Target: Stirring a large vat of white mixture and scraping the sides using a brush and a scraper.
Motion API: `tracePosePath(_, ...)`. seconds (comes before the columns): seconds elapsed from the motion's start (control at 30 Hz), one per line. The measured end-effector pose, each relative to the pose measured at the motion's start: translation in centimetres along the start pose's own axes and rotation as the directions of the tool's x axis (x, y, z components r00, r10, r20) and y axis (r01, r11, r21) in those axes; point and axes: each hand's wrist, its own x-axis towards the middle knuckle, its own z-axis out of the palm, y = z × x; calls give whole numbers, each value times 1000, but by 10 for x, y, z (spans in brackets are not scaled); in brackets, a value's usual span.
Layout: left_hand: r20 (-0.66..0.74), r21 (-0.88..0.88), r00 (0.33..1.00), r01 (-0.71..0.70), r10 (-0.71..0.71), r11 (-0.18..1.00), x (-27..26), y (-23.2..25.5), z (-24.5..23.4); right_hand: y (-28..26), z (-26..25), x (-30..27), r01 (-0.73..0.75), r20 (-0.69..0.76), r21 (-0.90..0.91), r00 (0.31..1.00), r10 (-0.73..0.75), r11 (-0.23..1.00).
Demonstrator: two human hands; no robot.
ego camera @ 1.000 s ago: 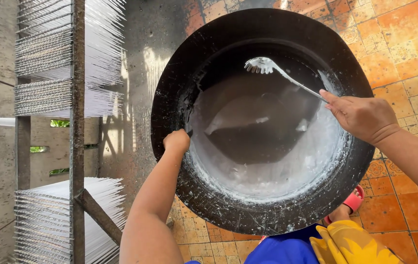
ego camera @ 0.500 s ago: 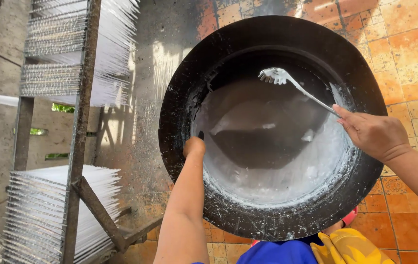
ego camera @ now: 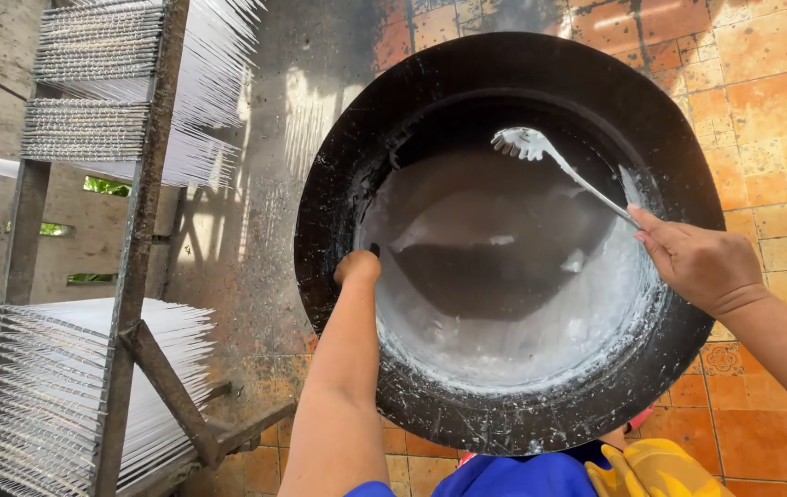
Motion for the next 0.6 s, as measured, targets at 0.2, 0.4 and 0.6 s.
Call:
tracePosePath(0.2, 132, -194, 988, 109, -84, 975, 28, 6, 46, 1, 2, -2, -21, 10, -4, 1000, 21, 1000)
tracePosePath(0.4, 66, -393, 978, 208, -198, 896, 7, 7, 48, 1, 0, -2, -16, 37, 10, 999, 16, 1000)
tracePosePath(0.6, 53, -380, 976, 215, -211, 900, 29, 10, 25, 0, -3, 0, 7, 16, -32, 1000, -7, 999)
